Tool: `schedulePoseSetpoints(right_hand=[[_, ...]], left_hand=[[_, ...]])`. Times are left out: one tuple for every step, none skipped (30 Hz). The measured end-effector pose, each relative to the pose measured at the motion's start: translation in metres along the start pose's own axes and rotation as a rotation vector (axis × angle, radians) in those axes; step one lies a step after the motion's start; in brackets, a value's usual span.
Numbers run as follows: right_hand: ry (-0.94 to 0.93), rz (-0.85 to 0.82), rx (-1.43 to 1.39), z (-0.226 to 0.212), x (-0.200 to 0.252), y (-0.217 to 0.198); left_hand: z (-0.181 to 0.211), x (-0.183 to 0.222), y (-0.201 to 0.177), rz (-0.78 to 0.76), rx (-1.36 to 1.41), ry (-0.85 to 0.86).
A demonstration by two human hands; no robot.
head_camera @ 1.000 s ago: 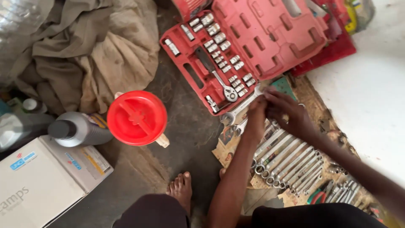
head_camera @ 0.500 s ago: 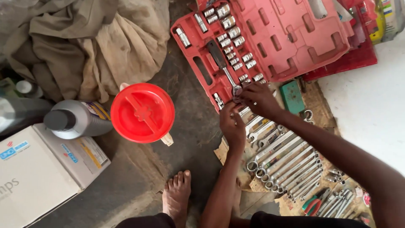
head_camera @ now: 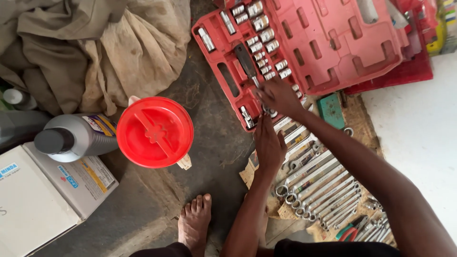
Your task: Cleaning and organizing various motorcycle repair tools including wrenches and a hammer.
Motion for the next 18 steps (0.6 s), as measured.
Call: schedulePoseSetpoints(right_hand=[[0.072, -0.022, 0.008, -0.001, -0.017, -0.002], [0.143, -0.040, 0.019, 0.000, -0.035, -0.007], [0.147, -0.040, 0.018, -0.001, -0.039, -0.007], [0.083, -0.007, 0.013, -0.006, -0.047, -0.012], [0.019, 0.026, 0.008, -0.012, -0.055, -0.016], [0.018, 0.026, 0.007, -0.014, -0.053, -0.016], [0.037, 0.018, 0.021, -0.014, -0.050, -0.016], [0.054, 0.009, 0.034, -0.016, -0.049, -0.013], [0.051, 0.009, 0.031, -0.022, -0.039, -0.016], [0.136, -0.036, 0.056, -0.021, -0.025, -0.015], [0.222, -0.082, 0.082, -0.021, -0.010, -0.014], [0.224, -0.083, 0.082, -0.020, 0.005, -0.014], [0.176, -0.077, 0.105, -0.023, 0.020, -0.014], [0.120, -0.074, 0.127, -0.026, 0.031, -0.014], [0.114, -0.078, 0.127, -0.025, 0.037, -0.014], [0.120, -0.097, 0.096, -0.024, 0.045, -0.013], [0.127, -0.117, 0.066, -0.023, 0.053, -0.013], [0.118, -0.122, 0.060, -0.024, 0.052, -0.010]], left_hand=[[0.000, 0.001, 0.002, -0.018, -0.029, 0.006], [0.000, 0.001, 0.004, -0.036, -0.056, 0.018], [0.000, 0.002, 0.006, -0.041, -0.056, 0.018], [-0.001, 0.001, 0.008, -0.056, -0.068, -0.006], [-0.003, 0.000, 0.011, -0.070, -0.080, -0.030], [-0.004, 0.001, 0.012, -0.070, -0.081, -0.031], [-0.004, 0.002, 0.012, -0.068, -0.091, -0.022], [-0.006, 0.003, 0.012, -0.065, -0.103, -0.014], [-0.006, 0.001, 0.011, -0.063, -0.106, -0.015], [-0.005, 0.002, 0.012, -0.085, -0.101, -0.016], [-0.004, 0.003, 0.013, -0.108, -0.096, -0.016], [-0.004, 0.003, 0.012, -0.110, -0.094, -0.017], [-0.003, 0.003, 0.011, -0.109, -0.092, -0.016], [-0.003, 0.000, 0.009, -0.099, -0.090, -0.018], [-0.007, 0.001, 0.012, -0.092, -0.090, -0.022], [-0.010, 0.004, 0.014, -0.071, -0.083, -0.019], [-0.014, 0.006, 0.016, -0.049, -0.076, -0.016], [-0.015, 0.006, 0.014, -0.041, -0.081, -0.023]])
Point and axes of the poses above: each hand's wrist, its own x-axis away from the middle knuckle, its own y-axis out of the palm, z = x × y, the point moved 7 cm from there along -x, towards the middle knuckle, and after that the axes turned 3 degrees about x, right-handed, at the moved point
